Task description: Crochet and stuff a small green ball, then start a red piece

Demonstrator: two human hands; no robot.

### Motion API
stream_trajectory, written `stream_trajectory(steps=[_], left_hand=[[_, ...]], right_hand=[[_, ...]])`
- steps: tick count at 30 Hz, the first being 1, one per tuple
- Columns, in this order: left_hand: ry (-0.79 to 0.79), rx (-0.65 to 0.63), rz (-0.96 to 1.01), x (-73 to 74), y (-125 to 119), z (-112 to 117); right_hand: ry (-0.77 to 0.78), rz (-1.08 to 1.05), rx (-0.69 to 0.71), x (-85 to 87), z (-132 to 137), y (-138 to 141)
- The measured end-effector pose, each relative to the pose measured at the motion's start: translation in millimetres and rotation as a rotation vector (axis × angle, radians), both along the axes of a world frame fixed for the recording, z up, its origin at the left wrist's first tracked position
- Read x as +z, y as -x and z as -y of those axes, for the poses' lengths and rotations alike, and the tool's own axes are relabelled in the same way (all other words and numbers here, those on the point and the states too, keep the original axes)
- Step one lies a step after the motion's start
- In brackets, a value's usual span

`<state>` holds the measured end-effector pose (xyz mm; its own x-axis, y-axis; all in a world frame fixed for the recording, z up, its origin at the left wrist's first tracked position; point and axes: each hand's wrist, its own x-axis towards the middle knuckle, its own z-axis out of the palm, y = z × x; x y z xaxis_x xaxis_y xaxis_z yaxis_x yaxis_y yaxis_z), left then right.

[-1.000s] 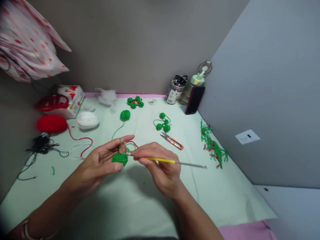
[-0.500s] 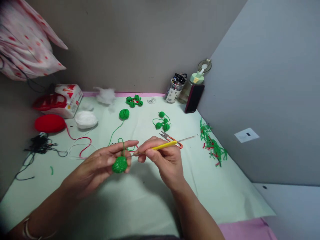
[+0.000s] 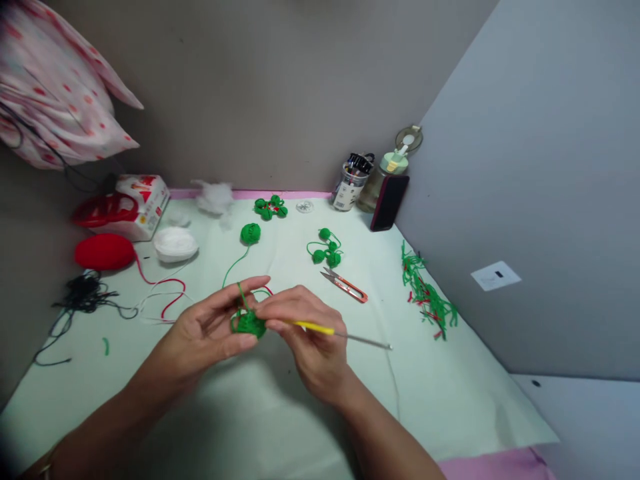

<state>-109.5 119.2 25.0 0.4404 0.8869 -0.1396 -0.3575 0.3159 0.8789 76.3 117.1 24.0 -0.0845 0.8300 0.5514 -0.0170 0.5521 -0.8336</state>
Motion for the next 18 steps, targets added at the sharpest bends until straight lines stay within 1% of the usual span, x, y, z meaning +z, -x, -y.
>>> stream_trajectory(steps=[1,3,7,10,14,18], left_hand=[[-0.004,0.014,-0.016,0.1,-1.2,0.9],[-0.017,0.024,-0.043,0.7,-2.5,2.4],[-0.061,0.065,-0.09,2.3,-2.0,4.5],[-0.086,0.1,-0.142,3.4,-1.6,4.4],[-0.097,0.067,-0.182,6.0,-2.8,3.5],[-0.081,0.026,-0.207,7.7,-4.6,3.5]], right_hand=[[-0.037,0.034,-0.006,0.2,0.3,1.1],[-0.061,0.046,0.003,0.4,-0.1,2.3],[0.017,-0.032,0.047,-0.5,-2.9,0.9],[0.059,-0.028,0.113,0.8,-4.8,-3.5],[-0.007,0.07,0.128,4.4,-5.0,-8.6],[-0.104,0.138,0.058,3.4,-2.1,-8.2]])
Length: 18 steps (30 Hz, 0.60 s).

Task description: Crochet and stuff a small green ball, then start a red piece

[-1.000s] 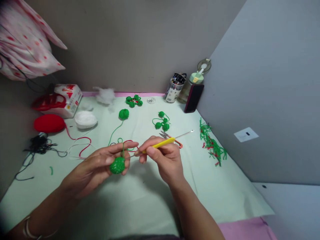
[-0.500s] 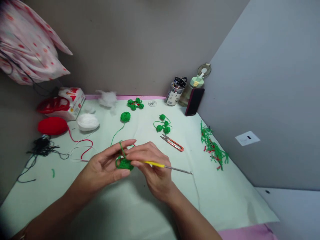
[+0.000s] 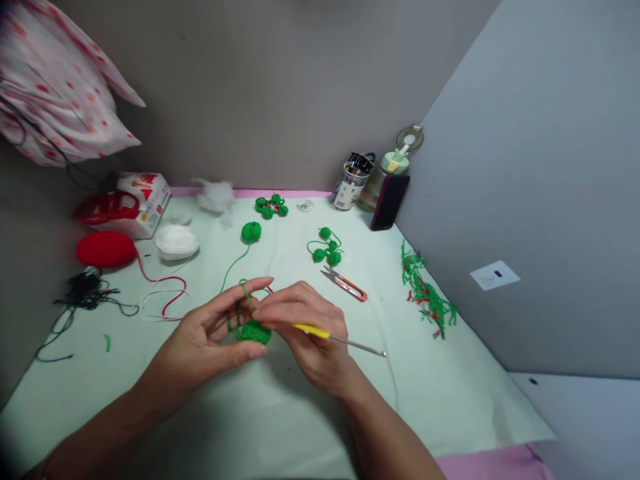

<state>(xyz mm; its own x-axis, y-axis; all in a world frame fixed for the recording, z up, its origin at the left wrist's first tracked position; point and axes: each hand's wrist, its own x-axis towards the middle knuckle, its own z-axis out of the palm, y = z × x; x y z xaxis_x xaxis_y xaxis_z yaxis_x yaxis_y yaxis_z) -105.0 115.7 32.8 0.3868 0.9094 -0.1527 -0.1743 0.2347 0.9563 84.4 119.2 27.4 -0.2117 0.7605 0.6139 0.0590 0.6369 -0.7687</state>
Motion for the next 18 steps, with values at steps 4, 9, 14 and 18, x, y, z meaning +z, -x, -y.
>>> stream_trajectory(steps=[4,9,14,18], left_hand=[[0.009,0.016,-0.028,-0.4,-0.8,-0.5],[0.028,0.046,-0.034,0.5,0.2,-1.4],[-0.008,0.06,-0.083,3.8,1.0,-2.3],[0.009,0.045,-0.035,3.0,-0.9,-3.1]], right_hand=[[0.062,-0.063,-0.017,-4.0,-0.7,2.5],[0.304,-0.305,0.075,-7.2,-6.7,1.3],[0.363,-0.356,0.145,-9.8,-6.9,0.1],[0.322,-0.27,0.151,-7.9,-5.6,2.3]])
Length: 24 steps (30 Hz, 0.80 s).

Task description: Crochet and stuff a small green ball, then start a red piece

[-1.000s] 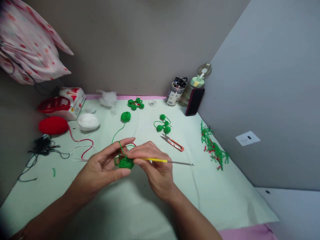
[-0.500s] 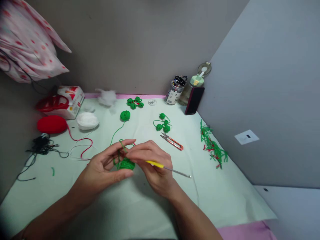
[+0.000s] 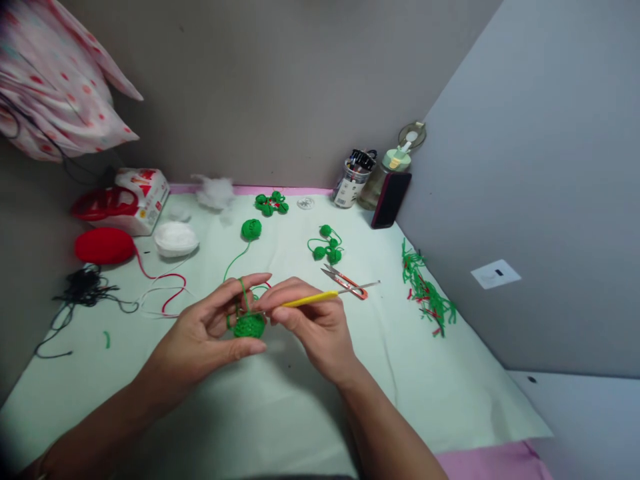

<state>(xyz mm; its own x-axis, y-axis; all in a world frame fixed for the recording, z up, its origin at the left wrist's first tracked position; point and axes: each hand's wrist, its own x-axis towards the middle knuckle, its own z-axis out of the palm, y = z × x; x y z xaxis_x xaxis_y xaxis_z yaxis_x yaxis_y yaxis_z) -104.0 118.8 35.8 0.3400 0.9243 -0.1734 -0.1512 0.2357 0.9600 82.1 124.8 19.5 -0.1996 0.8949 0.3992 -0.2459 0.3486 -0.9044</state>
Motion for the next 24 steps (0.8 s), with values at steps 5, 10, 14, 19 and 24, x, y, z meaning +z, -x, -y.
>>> stream_trajectory(steps=[5,10,14,19,24], left_hand=[[0.005,-0.009,0.058,-1.4,-0.7,0.1],[0.017,0.006,0.053,1.8,1.4,0.6],[0.003,-0.006,0.02,3.3,3.2,1.7],[-0.025,-0.023,-0.02,4.3,5.1,1.9],[-0.039,-0.084,-0.001,6.2,7.0,1.9]], right_hand=[[-0.081,0.139,0.011,6.1,0.0,-0.4],[-0.049,0.056,0.02,-0.8,-0.7,-3.5],[0.097,-0.118,0.098,-7.0,-0.7,-2.8],[0.145,-0.187,0.17,-1.9,-1.6,-0.3],[0.114,-0.14,0.196,1.4,-3.2,-2.7]])
